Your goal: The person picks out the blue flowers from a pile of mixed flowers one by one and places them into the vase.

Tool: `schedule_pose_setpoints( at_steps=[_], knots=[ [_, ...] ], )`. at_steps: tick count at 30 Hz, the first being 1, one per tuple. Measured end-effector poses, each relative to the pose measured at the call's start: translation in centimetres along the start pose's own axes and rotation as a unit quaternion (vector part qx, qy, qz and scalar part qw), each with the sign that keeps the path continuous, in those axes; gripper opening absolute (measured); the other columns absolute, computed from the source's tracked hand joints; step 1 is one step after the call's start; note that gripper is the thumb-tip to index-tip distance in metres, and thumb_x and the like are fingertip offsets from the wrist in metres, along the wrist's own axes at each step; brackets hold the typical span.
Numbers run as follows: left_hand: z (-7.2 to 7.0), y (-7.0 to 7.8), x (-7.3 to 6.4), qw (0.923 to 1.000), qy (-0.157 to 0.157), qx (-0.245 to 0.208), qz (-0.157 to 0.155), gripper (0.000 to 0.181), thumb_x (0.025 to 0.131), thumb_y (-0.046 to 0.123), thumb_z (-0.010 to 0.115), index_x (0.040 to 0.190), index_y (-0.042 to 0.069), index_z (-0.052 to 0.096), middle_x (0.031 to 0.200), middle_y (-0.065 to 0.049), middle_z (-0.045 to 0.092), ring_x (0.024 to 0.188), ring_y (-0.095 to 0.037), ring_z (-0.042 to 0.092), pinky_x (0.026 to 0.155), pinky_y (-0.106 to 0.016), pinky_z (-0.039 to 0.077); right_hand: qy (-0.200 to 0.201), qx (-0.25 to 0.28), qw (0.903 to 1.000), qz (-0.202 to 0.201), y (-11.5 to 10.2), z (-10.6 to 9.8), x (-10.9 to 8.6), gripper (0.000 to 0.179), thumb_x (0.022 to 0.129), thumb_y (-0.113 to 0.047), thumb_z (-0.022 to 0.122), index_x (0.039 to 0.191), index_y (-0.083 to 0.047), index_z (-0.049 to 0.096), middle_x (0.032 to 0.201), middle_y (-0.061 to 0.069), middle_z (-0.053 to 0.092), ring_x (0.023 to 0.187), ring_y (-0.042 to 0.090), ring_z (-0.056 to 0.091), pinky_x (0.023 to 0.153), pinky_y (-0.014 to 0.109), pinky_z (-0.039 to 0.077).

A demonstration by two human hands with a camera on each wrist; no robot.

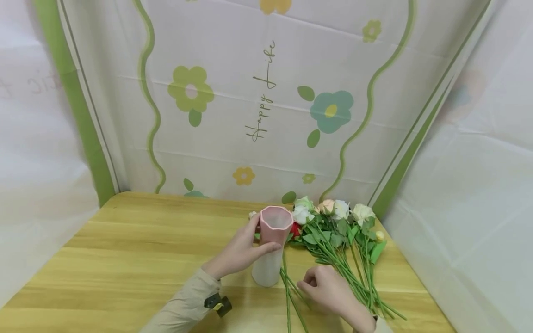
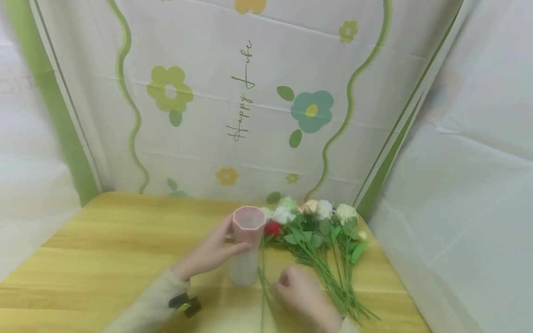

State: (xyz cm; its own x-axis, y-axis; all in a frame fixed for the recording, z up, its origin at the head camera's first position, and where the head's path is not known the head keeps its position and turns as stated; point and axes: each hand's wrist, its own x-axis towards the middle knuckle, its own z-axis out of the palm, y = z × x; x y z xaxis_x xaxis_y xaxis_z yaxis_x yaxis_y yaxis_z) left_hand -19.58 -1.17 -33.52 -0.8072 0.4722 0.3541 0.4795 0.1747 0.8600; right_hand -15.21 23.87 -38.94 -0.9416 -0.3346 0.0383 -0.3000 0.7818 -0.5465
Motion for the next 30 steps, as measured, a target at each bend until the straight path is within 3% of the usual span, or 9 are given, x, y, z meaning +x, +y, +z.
schedule_pose_setpoints(
  at_steps=[3, 8, 14, 19, 25, 30],
  knots=[
    [0.2, -1.4, 0.3, 1.0000, 0.003, 0.007, 0.004, 0.076, 0.089, 0.013, 0.075, 0.149, 0.003, 0.030, 0.132, -0.016, 0.053, 0.110, -0.027, 0.058, 0.084, -0.040, 0.053, 0.037, -0.025, 0.9990, 0.008, 0.3, -1.1, -0.1, 0.015, 0.089, -0.022, 0.073, 0.076, -0.016, 0.071, 0.064, -0.014, 0.059, 0.053, 0.002, 0.053, 0.051, 0.024, 0.047],
    [0.4, -3.3, 0.8, 0.9999, 0.001, 0.015, 0.004, 0.078, 0.089, 0.026, 0.075, 0.151, 0.012, 0.030, 0.133, -0.006, 0.053, 0.110, -0.020, 0.057, 0.083, -0.033, 0.053, 0.088, -0.045, 0.9934, 0.058, 0.9, -3.0, -0.2, 0.014, 0.088, -0.019, 0.074, 0.076, -0.012, 0.071, 0.064, -0.010, 0.059, 0.052, 0.006, 0.052, 0.050, 0.026, 0.047],
    [0.2, -3.3, 0.9, 0.9998, -0.004, 0.005, 0.018, 0.079, 0.088, 0.031, 0.076, 0.150, 0.012, 0.030, 0.131, -0.005, 0.053, 0.110, -0.018, 0.057, 0.082, -0.033, 0.054, 0.127, -0.066, 0.9848, 0.098, 2.7, -3.9, -0.9, 0.017, 0.089, -0.019, 0.074, 0.073, -0.012, 0.069, 0.060, -0.007, 0.056, 0.050, 0.011, 0.048, 0.049, 0.029, 0.043],
    [0.2, -3.1, 0.8, 0.9998, -0.009, 0.004, 0.020, 0.079, 0.088, 0.030, 0.076, 0.150, 0.011, 0.031, 0.132, -0.004, 0.052, 0.111, -0.018, 0.057, 0.082, -0.031, 0.054, 0.135, -0.089, 0.9780, 0.132, 4.8, -3.8, -2.2, 0.018, 0.087, -0.017, 0.074, 0.072, -0.011, 0.067, 0.062, -0.005, 0.056, 0.055, 0.012, 0.050, 0.055, 0.032, 0.046],
    [0.4, -3.4, 0.8, 0.9998, -0.010, -0.001, 0.016, 0.078, 0.089, 0.030, 0.075, 0.150, 0.012, 0.030, 0.132, -0.003, 0.052, 0.111, -0.017, 0.056, 0.082, -0.030, 0.054, 0.133, -0.054, 0.9745, 0.173, 6.0, -4.0, -3.2, 0.013, 0.088, -0.019, 0.073, 0.083, -0.007, 0.072, 0.072, -0.004, 0.063, 0.063, 0.012, 0.056, 0.058, 0.035, 0.048],
    [0.3, -3.4, 0.8, 0.9999, -0.007, 0.001, 0.013, 0.080, 0.089, 0.028, 0.076, 0.151, 0.011, 0.029, 0.132, -0.005, 0.051, 0.110, -0.018, 0.056, 0.082, -0.032, 0.054, 0.155, -0.097, 0.9682, 0.171, 6.6, -4.3, -3.2, 0.014, 0.087, -0.016, 0.071, 0.090, -0.002, 0.072, 0.080, 0.003, 0.065, 0.073, 0.019, 0.061, 0.062, 0.040, 0.051]
  ],
)
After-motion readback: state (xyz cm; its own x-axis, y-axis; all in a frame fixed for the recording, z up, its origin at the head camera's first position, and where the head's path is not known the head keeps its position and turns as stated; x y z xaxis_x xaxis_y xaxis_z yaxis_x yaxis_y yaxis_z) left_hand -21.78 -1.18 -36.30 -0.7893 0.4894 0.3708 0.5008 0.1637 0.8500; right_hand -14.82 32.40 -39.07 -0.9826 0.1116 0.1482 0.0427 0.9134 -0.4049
